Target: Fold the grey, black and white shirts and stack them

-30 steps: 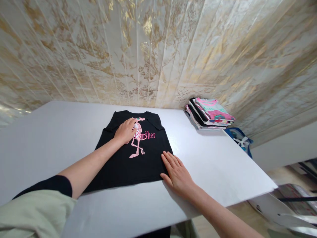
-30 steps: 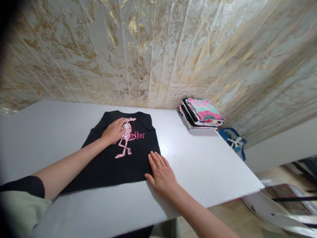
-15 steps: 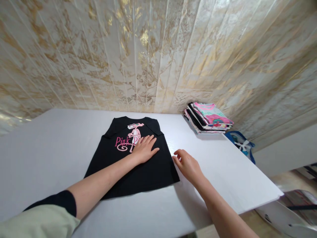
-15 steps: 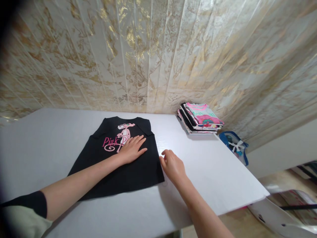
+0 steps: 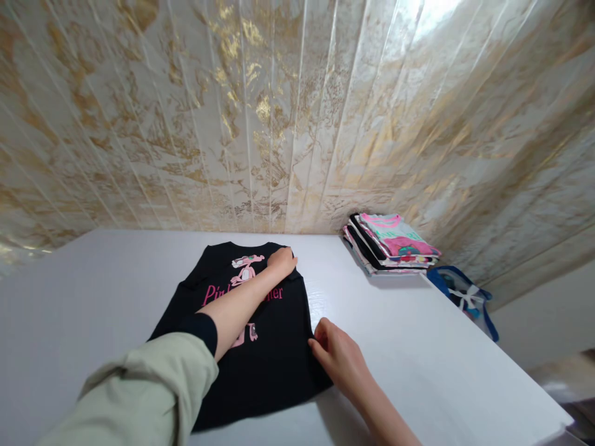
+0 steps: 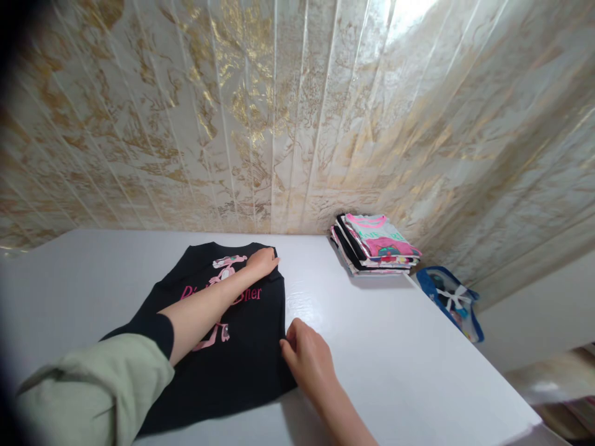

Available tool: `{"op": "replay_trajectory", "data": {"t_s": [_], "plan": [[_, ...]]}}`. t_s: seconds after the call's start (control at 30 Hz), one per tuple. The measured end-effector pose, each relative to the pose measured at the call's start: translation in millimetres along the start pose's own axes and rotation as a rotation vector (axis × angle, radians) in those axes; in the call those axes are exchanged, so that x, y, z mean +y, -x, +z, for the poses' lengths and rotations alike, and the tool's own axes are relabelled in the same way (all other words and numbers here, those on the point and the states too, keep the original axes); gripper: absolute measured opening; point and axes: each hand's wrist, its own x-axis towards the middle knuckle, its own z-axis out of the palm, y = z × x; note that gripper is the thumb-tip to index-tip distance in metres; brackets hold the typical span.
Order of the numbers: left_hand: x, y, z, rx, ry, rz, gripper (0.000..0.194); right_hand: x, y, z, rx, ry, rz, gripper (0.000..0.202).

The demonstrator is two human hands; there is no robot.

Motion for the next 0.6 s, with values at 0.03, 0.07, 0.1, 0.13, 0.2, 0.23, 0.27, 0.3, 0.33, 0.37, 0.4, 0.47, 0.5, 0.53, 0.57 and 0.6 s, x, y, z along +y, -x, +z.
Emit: {"op": "replay_trajectory", "data": {"t_s": [0.03, 0.07, 0.1, 0.13, 0.2, 0.23, 0.27, 0.3, 0.33, 0.37, 0.4, 0.47, 0.5, 0.53, 0.57, 0.6], "plan": [[4.8, -6.3, 4.1, -0.022, 0.000, -0.041, 0.033, 0.2, -0.6, 1.1, -0.004, -0.022, -0.001, 0.006], [9.3, -11.9, 7.9, -0.040, -0.001, -0.079, 0.039, 0.4, -1.1, 2.3, -0.011, -0.048, -0.005, 0.006], [13.1, -16.8, 11.1, -0.056, -0.003, -0.113, 0.044, 0.4, -1.4, 3.6, -0.020, -0.081, -0.014, 0.005], [16.3, -21.1, 13.5, -0.071, -0.004, -0.140, 0.046, 0.4, -1.4, 5.1, -0.030, -0.123, -0.028, 0.005], [20.0, -28.0, 16.3, -0.102, 0.002, -0.178, 0.043, -0.2, -0.6, 8.2, -0.052, -0.226, -0.059, 0.008], [20.6, -30.5, 16.7, -0.116, 0.008, -0.190, 0.040, -0.7, 0.1, 9.8, -0.063, -0.278, -0.073, 0.011], [20.3, -32.4, 16.7, -0.126, 0.017, -0.198, 0.037, -1.4, 0.9, 11.2, -0.074, -0.324, -0.085, 0.013], [19.4, -33.5, 16.2, -0.130, 0.028, -0.204, 0.035, -2.0, 1.6, 12.4, -0.080, -0.364, -0.096, 0.016], [17.7, -34.0, 15.3, -0.127, 0.042, -0.207, 0.033, -2.6, 2.2, 13.4, -0.085, -0.396, -0.105, 0.018], [15.4, -33.9, 14.1, -0.120, 0.058, -0.208, 0.031, -3.0, 2.5, 14.3, -0.087, -0.422, -0.113, 0.019], [12.5, -33.1, 12.5, -0.109, 0.080, -0.206, 0.029, -3.4, 2.7, 15.0, -0.086, -0.447, -0.119, 0.021], [4.8, -29.8, 8.2, -0.082, 0.136, -0.196, 0.020, -3.8, 2.9, 15.8, -0.077, -0.499, -0.133, 0.024], [0.1, -27.3, 5.5, -0.069, 0.171, -0.191, 0.015, -4.0, 3.1, 15.9, -0.072, -0.523, -0.143, 0.027], [-5.1, -24.3, 2.7, -0.055, 0.208, -0.186, 0.009, -4.5, 3.6, 15.7, -0.070, -0.545, -0.151, 0.029], [-10.8, -20.8, -0.3, -0.043, 0.248, -0.184, 0.008, -5.5, 4.3, 15.1, -0.069, -0.563, -0.160, 0.031], [-16.9, -16.9, -3.2, -0.031, 0.290, -0.186, 0.012, -7.2, 5.4, 14.0, -0.070, -0.575, -0.169, 0.033]]}}
